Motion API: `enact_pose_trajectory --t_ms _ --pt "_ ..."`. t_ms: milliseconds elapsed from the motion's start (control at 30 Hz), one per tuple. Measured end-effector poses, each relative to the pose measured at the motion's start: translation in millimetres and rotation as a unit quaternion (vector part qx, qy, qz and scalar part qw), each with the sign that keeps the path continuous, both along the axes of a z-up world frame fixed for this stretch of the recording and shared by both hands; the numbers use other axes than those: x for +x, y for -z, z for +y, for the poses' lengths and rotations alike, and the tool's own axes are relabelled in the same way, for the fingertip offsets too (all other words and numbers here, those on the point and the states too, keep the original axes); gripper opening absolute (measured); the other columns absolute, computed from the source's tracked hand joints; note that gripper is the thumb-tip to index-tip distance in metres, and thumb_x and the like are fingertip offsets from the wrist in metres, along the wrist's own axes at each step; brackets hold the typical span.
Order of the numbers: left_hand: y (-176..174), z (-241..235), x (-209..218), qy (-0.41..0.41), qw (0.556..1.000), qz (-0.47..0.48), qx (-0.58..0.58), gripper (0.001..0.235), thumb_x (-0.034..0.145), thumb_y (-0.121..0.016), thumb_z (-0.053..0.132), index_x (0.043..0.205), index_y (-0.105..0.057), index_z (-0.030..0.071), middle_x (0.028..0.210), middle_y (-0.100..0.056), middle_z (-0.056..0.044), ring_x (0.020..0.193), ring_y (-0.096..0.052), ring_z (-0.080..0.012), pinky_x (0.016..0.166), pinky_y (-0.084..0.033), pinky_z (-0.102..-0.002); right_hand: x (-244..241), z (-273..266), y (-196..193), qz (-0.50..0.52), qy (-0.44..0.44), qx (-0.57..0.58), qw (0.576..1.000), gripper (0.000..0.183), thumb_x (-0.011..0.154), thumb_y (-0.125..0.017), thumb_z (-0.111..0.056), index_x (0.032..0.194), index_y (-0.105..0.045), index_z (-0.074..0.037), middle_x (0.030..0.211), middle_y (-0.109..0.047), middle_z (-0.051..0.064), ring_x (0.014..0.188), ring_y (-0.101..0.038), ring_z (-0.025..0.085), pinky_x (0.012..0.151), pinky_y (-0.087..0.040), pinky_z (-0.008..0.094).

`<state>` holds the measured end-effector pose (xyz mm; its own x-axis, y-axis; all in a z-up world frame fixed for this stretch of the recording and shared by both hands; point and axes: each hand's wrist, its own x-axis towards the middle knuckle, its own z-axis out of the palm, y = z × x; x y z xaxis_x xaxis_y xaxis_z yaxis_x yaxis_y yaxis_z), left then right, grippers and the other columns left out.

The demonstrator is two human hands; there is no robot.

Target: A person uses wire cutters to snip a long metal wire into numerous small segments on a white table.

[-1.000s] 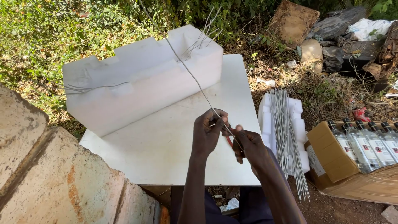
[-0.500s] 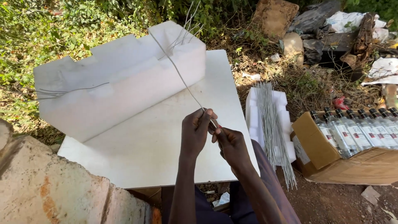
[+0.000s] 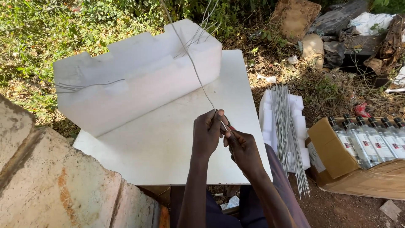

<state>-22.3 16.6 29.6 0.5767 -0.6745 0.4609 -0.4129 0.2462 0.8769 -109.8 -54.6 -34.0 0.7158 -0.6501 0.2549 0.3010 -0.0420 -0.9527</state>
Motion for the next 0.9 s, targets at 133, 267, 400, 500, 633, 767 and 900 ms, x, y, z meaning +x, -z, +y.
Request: enact_pose_trajectory --t_ms 133,267,400,500,633,767,900 --pt "4.0 -0.7 5.1 0.000 1.000 0.011 0.013 0.040 0.105 -0.047 0.019 0.074 -0.063 0.002 0.051 -0.062 -0.013 0.050 -0.063 -0.0172 0.050 -0.055 -0.026 -0.8 1.5 0.9 -0.003 -0.005 0.007 1.000 0.041 0.103 -0.052 -0.018 0.069 -0.059 0.004 0.040 -0.030 -0.001 0.033 -0.027 0.004 0.032 -0.027 0.017" --pt "9.1 -3.1 9.2 0.007 0.999 0.035 0.013 0.040 0.106 -0.047 0.019 0.075 -0.064 0.000 0.055 -0.064 -0.017 0.052 -0.064 -0.0181 0.049 -0.054 -0.026 -2.1 -3.2 3.2 -0.014 -0.034 -0.001 0.999 0.040 0.103 -0.051 -0.018 0.070 -0.060 0.004 0.041 -0.029 -0.001 0.034 -0.025 0.005 0.033 -0.026 0.017" --pt "9.4 -6.0 10.9 0.020 0.997 0.080 0.006 0.039 0.105 -0.047 0.020 0.076 -0.064 0.000 0.058 -0.064 -0.016 0.054 -0.064 -0.0176 0.051 -0.054 -0.026 1.0 -9.1 9.4 -0.018 -0.042 -0.025 0.999 0.039 0.103 -0.051 -0.018 0.072 -0.061 0.003 0.041 -0.030 -0.001 0.035 -0.024 0.004 0.033 -0.026 0.017" --pt "7.8 -7.7 15.1 0.028 0.998 0.061 0.004 0.039 0.105 -0.049 0.021 0.076 -0.064 0.000 0.056 -0.064 -0.016 0.051 -0.065 -0.0178 0.051 -0.055 -0.026 -2.9 -10.8 -1.3 -0.029 -0.044 -0.018 0.998 0.042 0.105 -0.049 -0.019 0.074 -0.064 0.005 0.042 -0.028 0.000 0.034 -0.024 0.004 0.033 -0.026 0.019" --pt "11.5 -10.6 26.7 0.019 1.000 0.014 -0.005 0.036 0.105 -0.050 0.022 0.084 -0.068 -0.001 0.065 -0.068 -0.019 0.058 -0.067 -0.0182 0.053 -0.057 -0.026 -13.3 -19.1 -14.1 0.042 -0.039 0.017 0.998 0.058 0.107 -0.034 -0.038 0.117 -0.065 0.010 0.050 -0.057 0.014 0.045 -0.058 0.019 0.050 -0.044 0.031" --pt "23.1 -13.5 20.4 0.026 0.999 0.037 -0.007 0.033 0.104 -0.051 0.020 0.090 -0.069 -0.002 0.067 -0.068 -0.019 0.058 -0.066 -0.0188 0.053 -0.059 -0.028 -34.5 -27.8 -23.4 0.087 0.022 -0.021 0.996 0.063 0.104 -0.033 -0.046 0.131 -0.062 0.004 0.088 -0.071 0.018 0.089 -0.067 0.029 0.085 -0.052 0.044" --pt "35.7 -36.4 7.0 0.055 0.995 0.083 -0.005 0.026 0.100 -0.042 0.001 0.085 -0.064 0.001 0.071 -0.067 -0.009 0.046 -0.063 -0.0196 0.048 -0.056 -0.029 -24.4 -38.5 -49.9 0.175 0.190 -0.336 0.905 0.063 0.091 -0.045 -0.051 0.138 -0.055 -0.010 0.107 -0.070 0.007 0.097 -0.066 0.028 0.076 -0.056 0.042"
